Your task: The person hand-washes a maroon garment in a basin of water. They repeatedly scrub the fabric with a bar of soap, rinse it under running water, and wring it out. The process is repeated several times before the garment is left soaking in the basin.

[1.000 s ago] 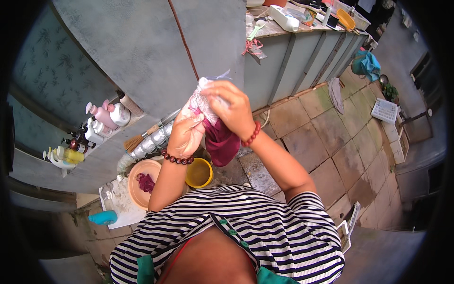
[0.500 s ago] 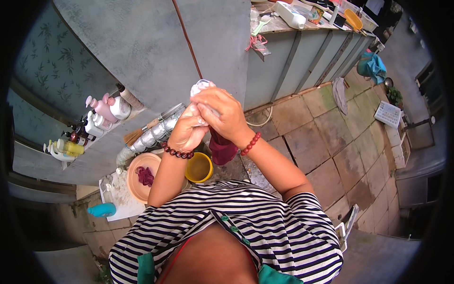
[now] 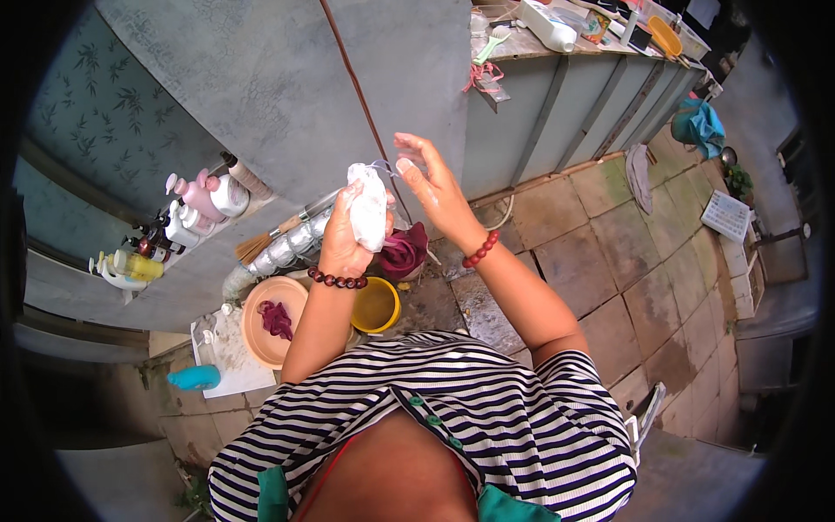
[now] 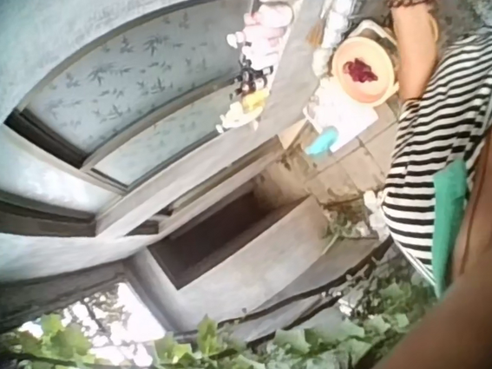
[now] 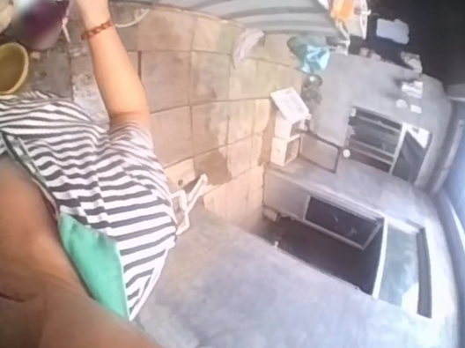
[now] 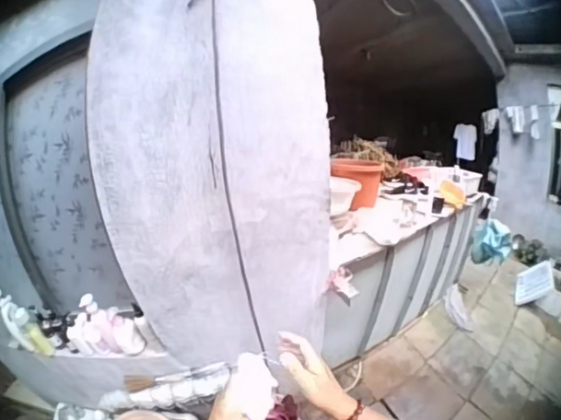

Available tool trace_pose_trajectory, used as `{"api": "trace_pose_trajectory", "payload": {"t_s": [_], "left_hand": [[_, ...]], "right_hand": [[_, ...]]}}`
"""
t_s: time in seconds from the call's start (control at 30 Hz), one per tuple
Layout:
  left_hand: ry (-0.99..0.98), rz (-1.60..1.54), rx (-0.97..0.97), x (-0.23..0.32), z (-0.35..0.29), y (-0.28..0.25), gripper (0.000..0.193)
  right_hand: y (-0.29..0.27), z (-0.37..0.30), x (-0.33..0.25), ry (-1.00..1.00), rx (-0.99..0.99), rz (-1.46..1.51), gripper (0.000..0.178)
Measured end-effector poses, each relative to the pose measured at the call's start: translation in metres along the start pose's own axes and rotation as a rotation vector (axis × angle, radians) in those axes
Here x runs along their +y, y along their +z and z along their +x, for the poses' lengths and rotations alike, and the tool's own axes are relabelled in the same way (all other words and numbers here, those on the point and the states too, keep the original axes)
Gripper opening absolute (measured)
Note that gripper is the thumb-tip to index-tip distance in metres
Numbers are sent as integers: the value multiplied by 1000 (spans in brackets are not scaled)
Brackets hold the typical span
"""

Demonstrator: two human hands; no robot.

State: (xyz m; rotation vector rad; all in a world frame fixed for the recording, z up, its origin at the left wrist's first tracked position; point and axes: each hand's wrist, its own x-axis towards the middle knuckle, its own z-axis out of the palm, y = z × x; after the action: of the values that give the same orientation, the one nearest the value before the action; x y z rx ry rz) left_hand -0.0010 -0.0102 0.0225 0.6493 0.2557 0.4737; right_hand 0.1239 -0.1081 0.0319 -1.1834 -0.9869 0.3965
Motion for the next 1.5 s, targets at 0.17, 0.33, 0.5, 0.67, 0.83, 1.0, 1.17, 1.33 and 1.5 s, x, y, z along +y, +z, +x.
{"api": "trace_pose_trajectory", "payload": {"t_s": [0.17,0.33,0.5,0.67,0.83,1.0,1.17,1.33,1.5], "left_hand": [[-43,39,-40,6,-4,1,30],[-80,30,-98,11,-5,-13,35],[-144,28,-198,6,-10,-19,43],[-182,176,-327,0,-18,-19,54],[-126,164,-244,3,-18,-29,32],[32,69,-84,12,-23,-40,29],[120,119,69,14,-26,-65,18],[172,90,139,19,-29,-77,11],[226,51,204,23,-43,-83,16]], "right_hand": [[-14,7,11,283,-274,223,19],[-26,16,14,283,-220,103,15],[-48,29,14,512,9,804,9],[-27,45,-37,439,-133,870,14],[-55,86,-73,65,52,736,31],[-109,171,-132,-379,205,-101,26],[-159,275,-161,-407,321,-395,24],[-176,353,-184,-510,419,-696,28],[-189,416,-160,-413,338,-701,37]]}}
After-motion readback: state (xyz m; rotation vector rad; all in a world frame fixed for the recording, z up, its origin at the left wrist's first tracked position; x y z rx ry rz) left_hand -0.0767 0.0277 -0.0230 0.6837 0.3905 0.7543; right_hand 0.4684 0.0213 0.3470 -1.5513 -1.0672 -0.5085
